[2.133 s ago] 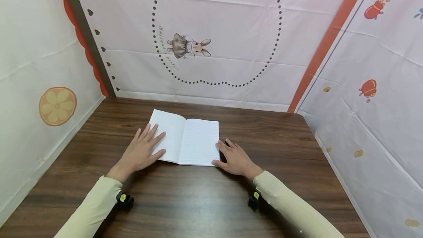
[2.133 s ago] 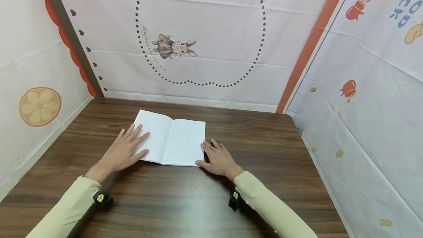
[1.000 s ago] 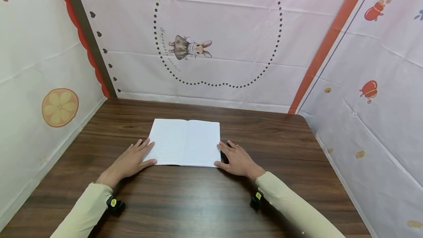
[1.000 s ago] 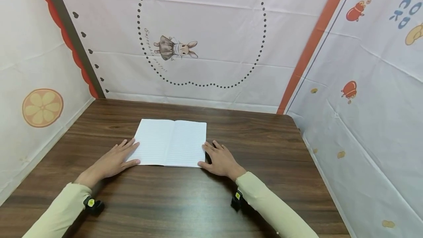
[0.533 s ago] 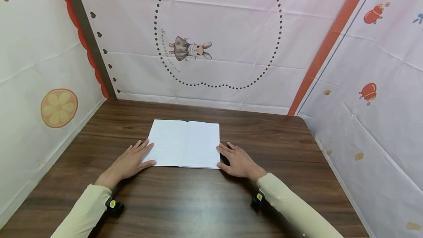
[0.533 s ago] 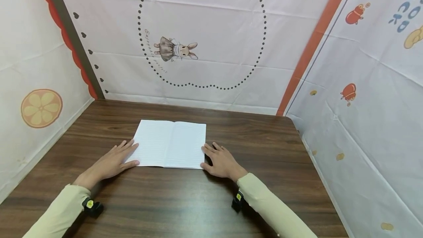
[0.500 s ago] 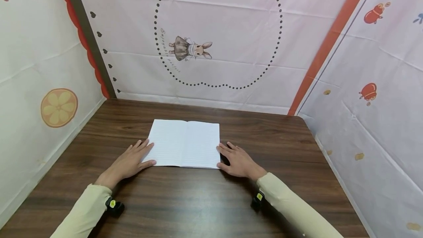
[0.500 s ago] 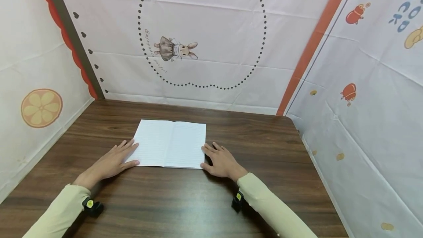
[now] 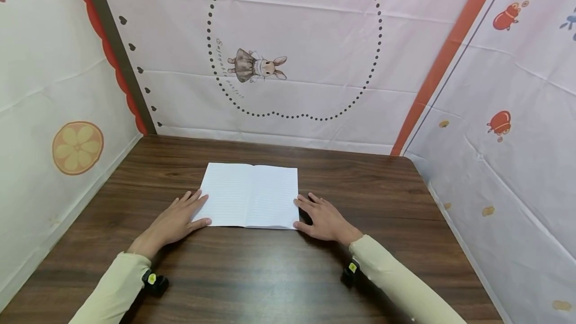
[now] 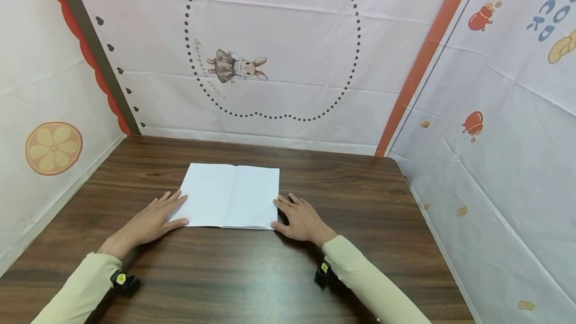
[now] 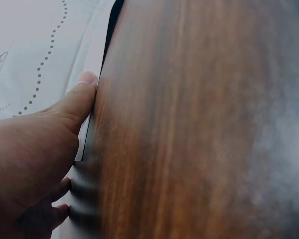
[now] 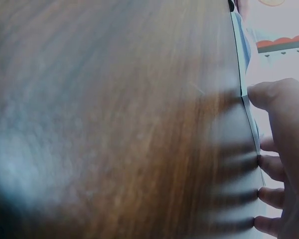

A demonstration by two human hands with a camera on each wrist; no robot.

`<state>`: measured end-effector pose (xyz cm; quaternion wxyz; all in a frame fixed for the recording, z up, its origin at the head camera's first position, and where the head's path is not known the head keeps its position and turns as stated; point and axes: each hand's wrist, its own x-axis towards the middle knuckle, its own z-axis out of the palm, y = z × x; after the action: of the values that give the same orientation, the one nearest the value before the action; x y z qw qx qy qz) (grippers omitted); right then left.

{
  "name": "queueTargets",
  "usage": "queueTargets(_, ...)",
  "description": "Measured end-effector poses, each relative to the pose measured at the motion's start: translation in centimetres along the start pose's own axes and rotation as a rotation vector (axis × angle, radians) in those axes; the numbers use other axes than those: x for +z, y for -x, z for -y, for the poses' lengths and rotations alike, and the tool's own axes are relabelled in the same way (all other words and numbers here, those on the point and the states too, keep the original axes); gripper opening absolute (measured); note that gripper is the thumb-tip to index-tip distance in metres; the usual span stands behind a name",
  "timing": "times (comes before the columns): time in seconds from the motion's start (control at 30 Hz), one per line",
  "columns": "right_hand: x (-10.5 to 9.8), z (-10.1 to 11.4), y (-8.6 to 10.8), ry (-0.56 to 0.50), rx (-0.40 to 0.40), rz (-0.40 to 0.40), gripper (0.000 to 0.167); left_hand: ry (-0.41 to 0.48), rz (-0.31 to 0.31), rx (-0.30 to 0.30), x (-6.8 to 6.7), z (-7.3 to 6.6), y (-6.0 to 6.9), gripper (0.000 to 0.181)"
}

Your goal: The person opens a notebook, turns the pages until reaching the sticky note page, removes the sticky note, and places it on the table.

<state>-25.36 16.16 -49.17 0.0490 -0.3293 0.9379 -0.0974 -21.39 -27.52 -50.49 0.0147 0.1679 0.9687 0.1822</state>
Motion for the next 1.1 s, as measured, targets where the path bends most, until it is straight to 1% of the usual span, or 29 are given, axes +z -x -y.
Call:
queueTargets(0.23, 0.2, 0.2, -0.2, -0.021, 0.025, -0.028, 0.072, 0.004, -0.003, -0.003, 0.0, 0.0, 0.0, 0.085)
queueTargets(0.4, 0.3, 0.6, -0.3, -0.022, 0.038, -0.061, 0.067, 0.013, -0.010, 0.001, 0.0, -0.1, 0.0, 0.084)
queueTargets(0.53, 0.2, 0.9, -0.3, -0.015, 0.044, -0.079, 0.067, 0.011, -0.012, 0.004, 0.0, -0.1, 0.1, 0.084)
queueTargets(0.93, 0.2, 1.3, -0.3, -0.017, 0.068, -0.074, 0.069, -0.013, -0.006, 0.013, -0.1, -0.1, 0.1, 0.083)
queueTargets(1.1, 0.2, 1.2, -0.3, -0.012, 0.065, -0.071, 0.070, -0.055, -0.049, 0.018, -0.4, -0.6, -0.2, 0.083)
